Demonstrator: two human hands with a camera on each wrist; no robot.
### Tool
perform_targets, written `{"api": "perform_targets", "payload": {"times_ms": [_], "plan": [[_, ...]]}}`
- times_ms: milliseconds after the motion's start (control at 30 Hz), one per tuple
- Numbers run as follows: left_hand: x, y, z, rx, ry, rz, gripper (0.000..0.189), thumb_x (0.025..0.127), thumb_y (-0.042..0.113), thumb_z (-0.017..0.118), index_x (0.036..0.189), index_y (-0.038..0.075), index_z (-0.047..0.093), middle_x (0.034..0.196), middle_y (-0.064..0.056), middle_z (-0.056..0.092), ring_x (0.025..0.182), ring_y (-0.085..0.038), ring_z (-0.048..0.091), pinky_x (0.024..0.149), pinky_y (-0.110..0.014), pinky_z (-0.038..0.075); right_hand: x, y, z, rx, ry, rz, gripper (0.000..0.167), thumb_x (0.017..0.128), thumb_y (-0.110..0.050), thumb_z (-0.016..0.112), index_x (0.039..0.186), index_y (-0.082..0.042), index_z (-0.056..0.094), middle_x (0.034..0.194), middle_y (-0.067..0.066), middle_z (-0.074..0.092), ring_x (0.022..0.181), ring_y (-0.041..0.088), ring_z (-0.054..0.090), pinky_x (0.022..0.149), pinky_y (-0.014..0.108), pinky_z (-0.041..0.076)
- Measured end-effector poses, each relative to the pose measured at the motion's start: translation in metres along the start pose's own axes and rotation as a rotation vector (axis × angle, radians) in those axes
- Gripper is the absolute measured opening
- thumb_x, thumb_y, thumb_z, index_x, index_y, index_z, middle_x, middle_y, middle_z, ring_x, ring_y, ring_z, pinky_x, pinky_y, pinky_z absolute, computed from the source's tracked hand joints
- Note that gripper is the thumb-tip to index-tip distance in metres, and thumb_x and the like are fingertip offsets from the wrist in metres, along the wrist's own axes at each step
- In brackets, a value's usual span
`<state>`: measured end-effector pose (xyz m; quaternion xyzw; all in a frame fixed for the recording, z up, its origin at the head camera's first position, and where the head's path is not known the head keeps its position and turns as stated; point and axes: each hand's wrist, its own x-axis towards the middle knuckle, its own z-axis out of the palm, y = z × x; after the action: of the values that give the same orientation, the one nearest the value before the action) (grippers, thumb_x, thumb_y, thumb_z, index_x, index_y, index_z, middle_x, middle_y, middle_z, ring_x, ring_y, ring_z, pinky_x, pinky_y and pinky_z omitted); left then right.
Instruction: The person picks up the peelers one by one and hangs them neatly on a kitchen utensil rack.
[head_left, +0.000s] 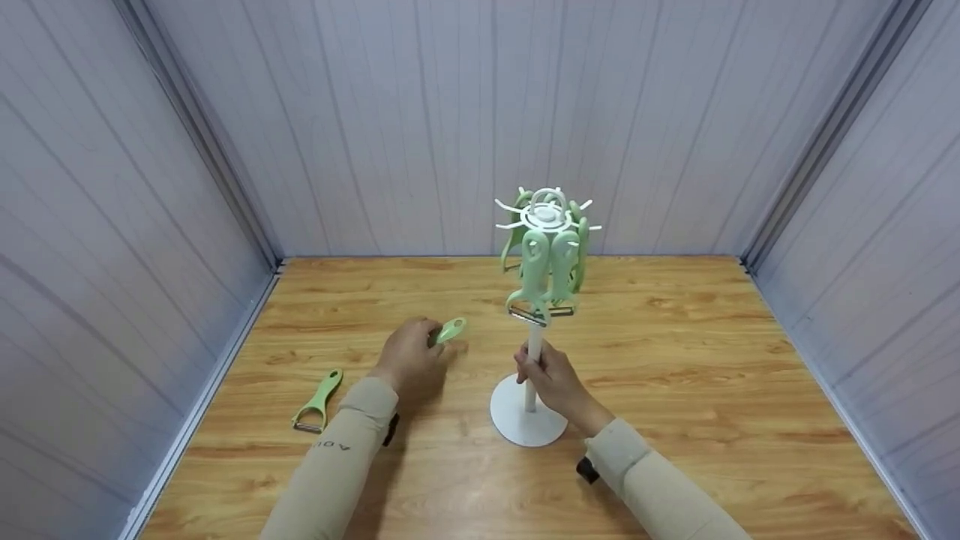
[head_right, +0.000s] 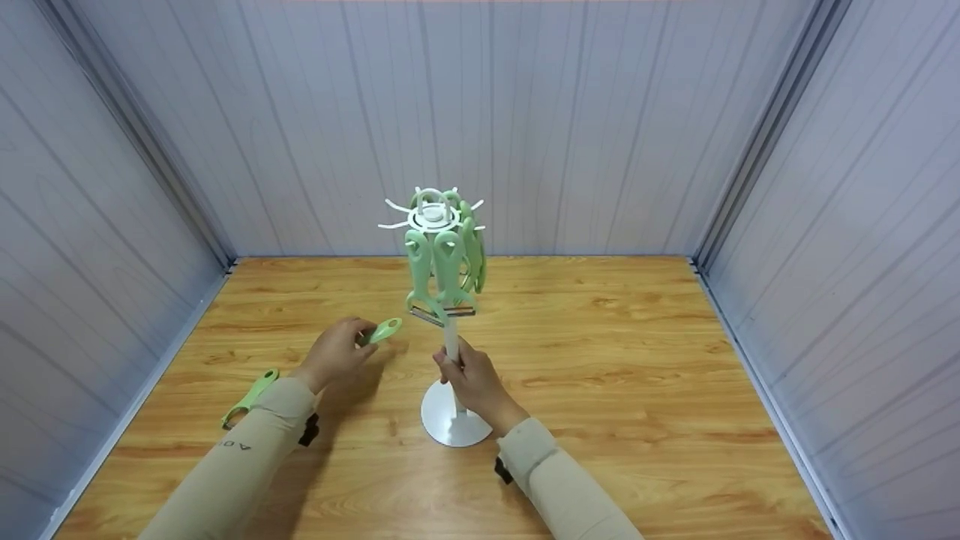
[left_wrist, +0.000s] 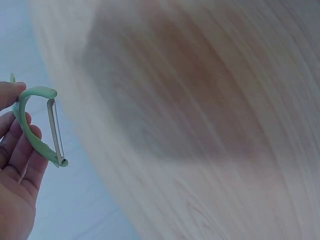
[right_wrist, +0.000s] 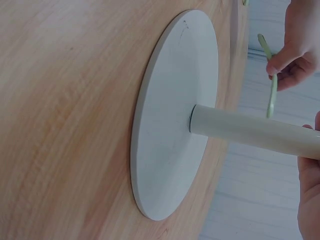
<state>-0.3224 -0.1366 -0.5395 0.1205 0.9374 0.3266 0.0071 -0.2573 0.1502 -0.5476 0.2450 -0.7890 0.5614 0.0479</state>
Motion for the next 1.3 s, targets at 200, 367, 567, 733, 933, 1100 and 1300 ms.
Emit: {"api": "perform_targets", "payload": {"times_ms": [200,367,567,733,933,1100,1300], "plan": [[-0.007,0.002,-0.010,-0.030,0.073,0.049,0.033,0.101,0.010,0.078,0.131,-0.001,0.073,0.120,-0.014,0.074,0.105,-0.028,0.073,0.091,-0.046,0.064,0.000,0.002,0.001,-0.015,0.003,-0.032,0.016,0.115,-0.006,0.050,0.102,0.001,0.057,0.081,0.017,0.063,0.075,0.027,0.068,0.075,0.041,0.062],[-0.013,0.005,-0.016,-0.095,0.096,0.061,0.035,0.100,0.009,0.078,0.133,-0.001,0.073,0.120,-0.015,0.074,0.106,-0.031,0.073,0.089,-0.046,0.065,0.000,0.001,0.000,-0.019,0.004,-0.032,0.017,0.115,-0.007,0.050,0.102,0.001,0.057,0.082,0.018,0.063,0.076,0.025,0.068,0.075,0.036,0.060],[-0.023,0.008,-0.020,-0.186,0.123,0.073,0.035,0.100,0.010,0.079,0.133,0.000,0.073,0.119,-0.014,0.072,0.106,-0.028,0.073,0.083,-0.042,0.065,0.000,-0.001,0.000,-0.015,-0.001,-0.040,0.016,0.115,-0.006,0.049,0.102,0.002,0.056,0.082,0.019,0.063,0.076,0.032,0.068,0.074,0.032,0.059],[-0.029,0.014,-0.022,-0.239,0.145,0.108,0.032,0.100,0.008,0.080,0.130,0.000,0.074,0.113,-0.014,0.073,0.092,-0.022,0.071,0.067,-0.031,0.062,0.000,-0.002,0.000,-0.007,-0.002,-0.027,0.017,0.116,-0.006,0.049,0.103,0.001,0.056,0.082,0.020,0.063,0.077,0.033,0.068,0.075,0.032,0.059],[-0.035,0.019,-0.025,-0.317,0.167,0.147,0.030,0.100,0.006,0.079,0.129,-0.002,0.073,0.108,-0.015,0.072,0.084,-0.025,0.069,0.057,-0.027,0.059,0.000,0.000,0.001,-0.005,0.005,-0.039,0.015,0.115,-0.006,0.049,0.103,0.000,0.056,0.082,0.019,0.063,0.076,0.033,0.068,0.074,0.038,0.062],[-0.039,0.024,-0.026,-0.305,0.215,0.180,0.030,0.099,0.008,0.081,0.127,0.000,0.075,0.108,-0.012,0.072,0.092,-0.023,0.072,0.069,-0.028,0.062,0.000,-0.001,0.002,0.000,0.012,-0.031,0.015,0.115,-0.005,0.050,0.102,0.001,0.056,0.081,0.019,0.063,0.075,0.032,0.068,0.075,0.035,0.060],[-0.041,0.033,-0.030,-0.295,0.263,0.231,0.030,0.098,0.004,0.081,0.127,0.000,0.075,0.109,-0.012,0.073,0.096,-0.024,0.073,0.079,-0.033,0.065,0.000,0.000,0.001,-0.008,0.012,0.010,0.017,0.116,-0.008,0.049,0.103,0.001,0.056,0.082,0.018,0.063,0.076,0.020,0.068,0.078,0.038,0.061]]}}
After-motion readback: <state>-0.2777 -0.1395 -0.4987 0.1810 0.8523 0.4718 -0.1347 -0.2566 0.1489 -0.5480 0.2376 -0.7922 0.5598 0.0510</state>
